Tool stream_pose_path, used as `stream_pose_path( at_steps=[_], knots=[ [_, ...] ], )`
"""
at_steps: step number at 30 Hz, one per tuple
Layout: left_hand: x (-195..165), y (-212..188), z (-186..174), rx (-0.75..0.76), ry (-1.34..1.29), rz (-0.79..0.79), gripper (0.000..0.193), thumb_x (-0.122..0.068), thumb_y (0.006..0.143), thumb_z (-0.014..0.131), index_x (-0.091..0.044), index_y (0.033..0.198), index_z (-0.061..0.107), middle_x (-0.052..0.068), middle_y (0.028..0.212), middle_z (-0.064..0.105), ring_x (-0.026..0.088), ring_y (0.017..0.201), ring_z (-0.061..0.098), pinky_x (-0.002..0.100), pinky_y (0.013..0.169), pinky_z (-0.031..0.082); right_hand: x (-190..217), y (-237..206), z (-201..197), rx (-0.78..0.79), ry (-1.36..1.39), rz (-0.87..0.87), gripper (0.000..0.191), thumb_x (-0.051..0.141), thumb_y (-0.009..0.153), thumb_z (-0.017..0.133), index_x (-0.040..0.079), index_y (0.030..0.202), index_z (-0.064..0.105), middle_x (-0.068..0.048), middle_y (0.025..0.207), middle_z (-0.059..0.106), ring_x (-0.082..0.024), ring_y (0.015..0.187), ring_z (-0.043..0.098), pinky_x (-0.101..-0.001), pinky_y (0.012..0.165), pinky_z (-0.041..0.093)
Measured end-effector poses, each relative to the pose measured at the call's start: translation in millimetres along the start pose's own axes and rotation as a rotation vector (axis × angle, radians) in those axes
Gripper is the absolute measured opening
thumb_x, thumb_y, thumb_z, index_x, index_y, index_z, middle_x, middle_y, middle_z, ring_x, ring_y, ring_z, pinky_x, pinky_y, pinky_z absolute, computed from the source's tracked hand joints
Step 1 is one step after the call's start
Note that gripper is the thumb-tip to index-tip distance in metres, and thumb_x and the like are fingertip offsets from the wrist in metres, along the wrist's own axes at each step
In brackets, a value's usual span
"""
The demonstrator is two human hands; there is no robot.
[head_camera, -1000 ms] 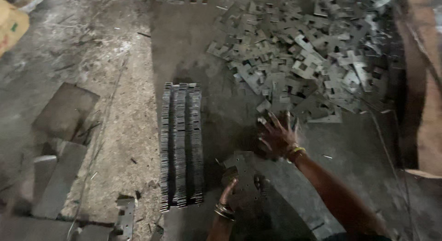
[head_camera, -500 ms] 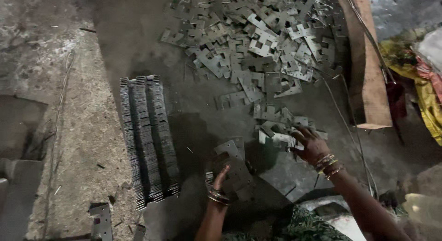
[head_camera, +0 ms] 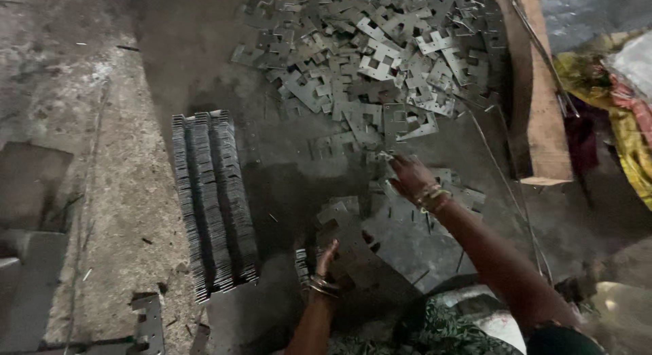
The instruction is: The person picks up small metal brackets from a pile on the floor and stacks them into neat piles. They handle the parts one by one, aligning them carefully to form organized stacks.
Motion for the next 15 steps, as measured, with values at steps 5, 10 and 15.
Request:
stream_pose_path(
  at_steps=[5,10,15],
  knots=[
    [1.9,-3.2,-8.5,0.068,-0.019,-0.003,0.062,-0.045,0.101,0.054,0.004,0.139,0.057,0.019,0.133,0.068,0.030,0.116,0.069,0.044,0.097,0.057,13.2,36.3,20.0,0.284,-0.126,0.030,0.045,0.032,0.099,0.053,0.019,0.142,0.053,-0.012,0.145,0.054,-0.033,0.121,0.063,-0.0492,0.093,0.056],
    [-2.1,-10.0,-0.1,0.222,-0.007,0.053,0.059,-0.044,0.103,0.055,0.001,0.142,0.054,0.016,0.136,0.065,0.028,0.121,0.066,0.044,0.102,0.055,8.5,50.5,-9.8,0.061,-0.271,-0.065,0.052,0.020,0.093,0.055,0.009,0.144,0.050,-0.017,0.124,0.067,-0.029,0.095,0.072,-0.0426,0.063,0.062],
    [-5.3,1.2,-2.4,0.150,0.095,0.061,0.065,-0.048,0.095,0.056,-0.003,0.141,0.057,0.012,0.139,0.067,0.024,0.121,0.068,0.043,0.100,0.055,-18.7,26.3,-32.4,0.247,0.402,0.309,0.026,0.020,0.102,0.058,0.008,0.117,0.074,-0.013,0.103,0.080,-0.025,0.076,0.073,-0.0369,0.059,0.060]
  ],
)
Point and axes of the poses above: each hand's wrist, its own y-axis towards the middle knuckle, its own z-axis out of the palm, x = y × z, the point moved 6 cm from there along y, towards the middle knuckle
